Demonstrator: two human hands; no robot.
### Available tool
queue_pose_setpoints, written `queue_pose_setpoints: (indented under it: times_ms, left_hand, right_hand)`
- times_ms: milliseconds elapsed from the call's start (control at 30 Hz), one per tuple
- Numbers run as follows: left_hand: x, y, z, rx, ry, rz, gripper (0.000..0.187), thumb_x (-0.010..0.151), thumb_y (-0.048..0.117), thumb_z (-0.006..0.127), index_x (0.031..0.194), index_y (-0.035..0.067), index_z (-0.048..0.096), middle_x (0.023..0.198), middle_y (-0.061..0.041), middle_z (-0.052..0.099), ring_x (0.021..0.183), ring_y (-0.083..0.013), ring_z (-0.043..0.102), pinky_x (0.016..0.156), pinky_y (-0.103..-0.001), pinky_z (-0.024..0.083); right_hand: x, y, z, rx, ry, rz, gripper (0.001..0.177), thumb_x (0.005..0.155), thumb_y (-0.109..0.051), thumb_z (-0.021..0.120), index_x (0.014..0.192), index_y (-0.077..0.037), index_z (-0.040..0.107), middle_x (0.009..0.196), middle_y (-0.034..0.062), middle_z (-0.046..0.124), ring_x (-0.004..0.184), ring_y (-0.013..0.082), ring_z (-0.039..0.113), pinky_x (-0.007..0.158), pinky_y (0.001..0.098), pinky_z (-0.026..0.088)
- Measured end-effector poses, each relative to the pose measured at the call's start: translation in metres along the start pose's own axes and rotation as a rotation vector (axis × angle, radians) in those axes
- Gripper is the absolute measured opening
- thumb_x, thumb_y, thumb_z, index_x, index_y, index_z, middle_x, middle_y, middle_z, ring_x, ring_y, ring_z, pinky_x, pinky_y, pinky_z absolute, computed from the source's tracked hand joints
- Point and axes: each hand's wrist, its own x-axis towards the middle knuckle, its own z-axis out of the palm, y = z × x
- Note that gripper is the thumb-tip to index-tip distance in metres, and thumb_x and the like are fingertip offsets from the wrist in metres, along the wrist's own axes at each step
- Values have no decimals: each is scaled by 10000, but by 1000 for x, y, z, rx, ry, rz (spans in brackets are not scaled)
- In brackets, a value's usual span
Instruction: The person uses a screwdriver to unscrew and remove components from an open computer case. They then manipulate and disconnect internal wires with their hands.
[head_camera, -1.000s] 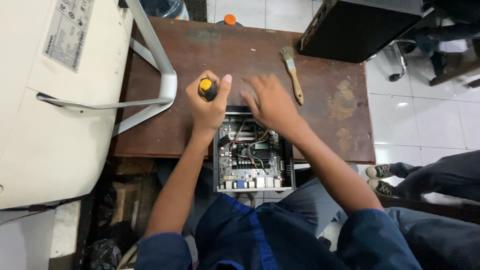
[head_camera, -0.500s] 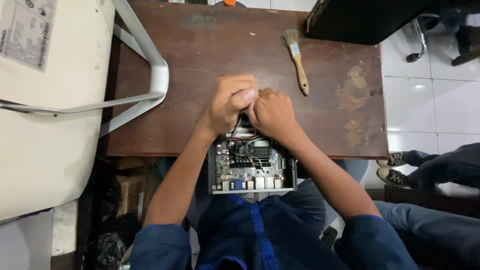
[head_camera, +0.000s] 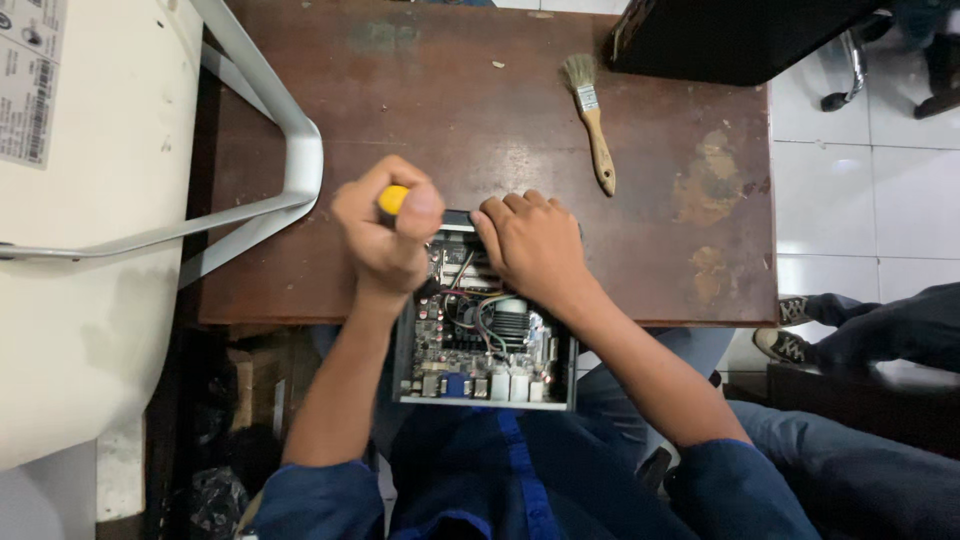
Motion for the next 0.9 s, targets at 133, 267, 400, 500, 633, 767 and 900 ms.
queue_pose_setpoints:
  times_ms: [133,267,400,500,633,767,900]
  left_hand:
    - [6,15,-2,-110,-9,-71,427,1044,133,622,633,80,515,420,-2,403,378,-115,406,415,-218,368]
    - [10,8,-6,-279,-83,-127,458,1059,139,609,619,91,491,433,2,395,378,-103,390,407,-221,337]
    - [18,10,-2,-259,-333,-95,442,990,148,692,581,120,527,416,29,423,391,-88,381,421,-222,349]
    - [25,2,-3,-413,-378,-190,335,942,218,702,671,112,534,440,34,433,381,-71,394,410,-213,329]
    - [42,15,-27,-485,-450,-291,249,1018,231,622,905,87,453,590,-58,470,442,-171,449,444,-271,419]
    - [30,32,-34,85,-231,51,244,987,234,792,915,74,623,904,-63,525,851,-173,515,823,-315,426]
    - [11,54,-20,292,49,251,353,858,170,1023,1060,-20,805,811,-196,738,702,-277,696,678,-364,534]
  right_hand:
    - [0,2,3,7,-31,-13,349,1130,-374,459,1044,-175,732,838,78,733,873,318,753,751,450,601]
    - [-1,4,7,1,-29,-21,341,1137,-371,451,1048,-184,723,838,68,727,876,314,751,750,454,602]
    - [-3,6,11,-2,-11,-16,341,1135,-367,450,1048,-177,719,845,77,730,879,318,748,753,465,602]
    - [-3,6,9,17,-2,-18,355,1136,-358,441,1045,-165,725,842,90,732,877,337,749,760,468,601]
    - [-3,1,7,26,66,-25,395,1128,-353,492,908,-100,701,827,126,759,759,406,686,600,548,519]
    - [-3,3,11,-12,44,-23,377,1130,-368,468,971,-139,721,847,104,750,824,360,727,682,499,562]
    - [-4,5,12,-11,49,-13,367,1136,-391,453,1006,-177,721,840,84,733,883,327,758,769,456,603]
